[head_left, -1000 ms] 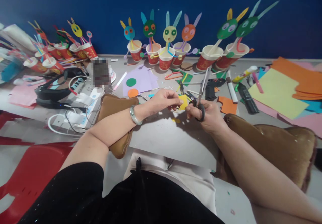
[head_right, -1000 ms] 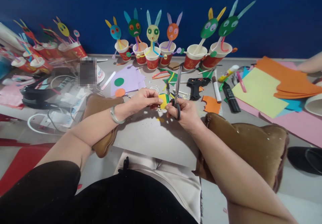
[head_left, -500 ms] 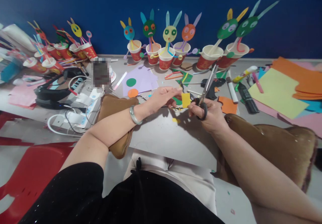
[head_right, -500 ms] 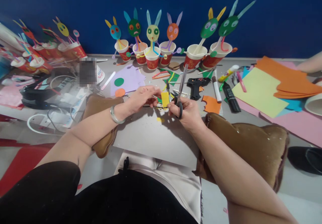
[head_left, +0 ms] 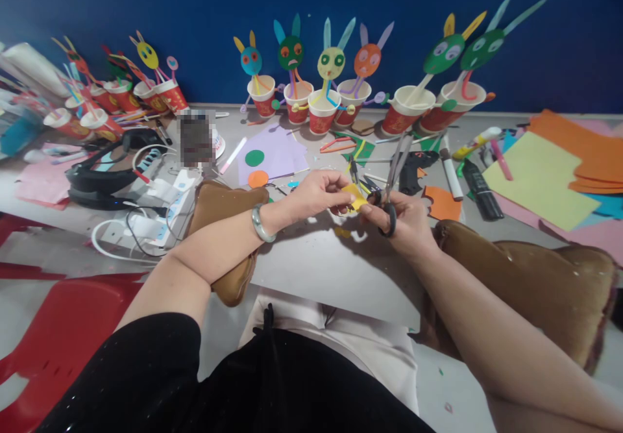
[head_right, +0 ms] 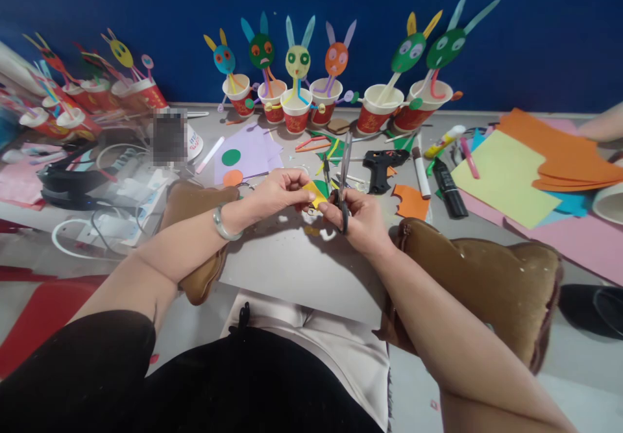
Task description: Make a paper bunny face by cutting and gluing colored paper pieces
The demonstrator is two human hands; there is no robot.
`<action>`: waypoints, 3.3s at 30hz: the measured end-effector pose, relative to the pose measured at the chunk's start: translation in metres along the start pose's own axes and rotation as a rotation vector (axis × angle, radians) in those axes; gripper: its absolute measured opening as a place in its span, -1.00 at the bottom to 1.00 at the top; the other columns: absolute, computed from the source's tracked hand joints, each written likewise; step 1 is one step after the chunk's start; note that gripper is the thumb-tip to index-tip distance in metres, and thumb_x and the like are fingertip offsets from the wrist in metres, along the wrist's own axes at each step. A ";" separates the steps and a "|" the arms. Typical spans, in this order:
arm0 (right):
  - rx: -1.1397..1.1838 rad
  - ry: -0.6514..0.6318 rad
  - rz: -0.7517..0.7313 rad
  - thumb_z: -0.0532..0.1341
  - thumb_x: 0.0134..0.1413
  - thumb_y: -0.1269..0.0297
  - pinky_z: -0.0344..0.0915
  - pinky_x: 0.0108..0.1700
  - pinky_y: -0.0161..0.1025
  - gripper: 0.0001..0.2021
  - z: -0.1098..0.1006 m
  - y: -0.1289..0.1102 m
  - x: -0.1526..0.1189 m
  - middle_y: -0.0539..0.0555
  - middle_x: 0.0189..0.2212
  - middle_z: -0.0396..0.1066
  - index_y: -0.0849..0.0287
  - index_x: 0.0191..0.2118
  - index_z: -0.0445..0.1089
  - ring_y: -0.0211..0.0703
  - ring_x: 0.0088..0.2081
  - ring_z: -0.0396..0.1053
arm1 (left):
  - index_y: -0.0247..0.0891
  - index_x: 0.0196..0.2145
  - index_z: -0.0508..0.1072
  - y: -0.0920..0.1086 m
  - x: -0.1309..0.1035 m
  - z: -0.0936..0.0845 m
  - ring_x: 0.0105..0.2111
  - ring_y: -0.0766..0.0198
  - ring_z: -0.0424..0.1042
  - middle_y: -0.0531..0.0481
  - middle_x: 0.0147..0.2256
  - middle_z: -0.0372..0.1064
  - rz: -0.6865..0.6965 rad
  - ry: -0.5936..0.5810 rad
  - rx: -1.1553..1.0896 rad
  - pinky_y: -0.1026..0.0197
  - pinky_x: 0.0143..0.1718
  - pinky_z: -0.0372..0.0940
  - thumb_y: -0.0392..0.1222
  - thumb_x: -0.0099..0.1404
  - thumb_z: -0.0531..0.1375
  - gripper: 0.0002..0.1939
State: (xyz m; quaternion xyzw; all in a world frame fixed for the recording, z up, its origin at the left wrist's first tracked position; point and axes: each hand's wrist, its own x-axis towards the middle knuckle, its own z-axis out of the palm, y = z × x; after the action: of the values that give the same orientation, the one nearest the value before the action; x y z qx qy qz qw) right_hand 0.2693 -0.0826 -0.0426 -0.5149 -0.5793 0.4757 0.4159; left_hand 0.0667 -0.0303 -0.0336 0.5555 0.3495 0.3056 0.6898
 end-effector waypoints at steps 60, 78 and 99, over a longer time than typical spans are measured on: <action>-0.629 0.216 -1.061 0.45 0.30 0.23 0.26 -0.28 -0.13 -0.76 -0.009 0.014 0.006 -0.07 -0.56 0.47 0.07 -0.35 0.41 -0.24 -0.55 0.34 | -0.30 -0.33 0.42 0.013 0.000 0.003 -0.60 0.45 0.47 0.04 -0.52 0.56 -0.245 -0.058 -0.188 0.35 -0.46 0.36 -0.54 0.37 0.05 -0.76; -0.353 0.307 -0.468 0.43 0.11 0.14 0.41 -0.33 -0.13 -0.77 -0.002 0.021 0.000 0.02 -0.53 0.55 0.06 -0.48 0.47 -0.07 -0.45 0.51 | -0.31 -0.25 0.44 0.013 0.005 -0.004 -0.58 0.47 0.44 0.10 -0.51 0.50 -0.242 0.015 -0.259 0.37 -0.46 0.31 -0.45 0.37 0.09 -0.84; -0.039 0.190 -0.188 0.44 0.18 0.00 0.28 -0.50 -0.19 -0.73 0.001 0.023 0.004 0.07 -0.52 0.55 0.08 -0.36 0.53 -0.15 -0.54 0.37 | -0.29 -0.34 0.50 -0.011 0.001 0.012 -0.48 0.49 0.40 0.12 -0.45 0.50 -0.011 0.016 -0.200 0.30 -0.33 0.34 0.18 0.11 0.57 -0.48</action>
State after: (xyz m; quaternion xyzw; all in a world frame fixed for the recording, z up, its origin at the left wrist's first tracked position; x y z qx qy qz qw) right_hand 0.2720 -0.0781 -0.0656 -0.5093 -0.5920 0.3723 0.5015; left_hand 0.0777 -0.0383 -0.0428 0.4795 0.3260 0.3397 0.7406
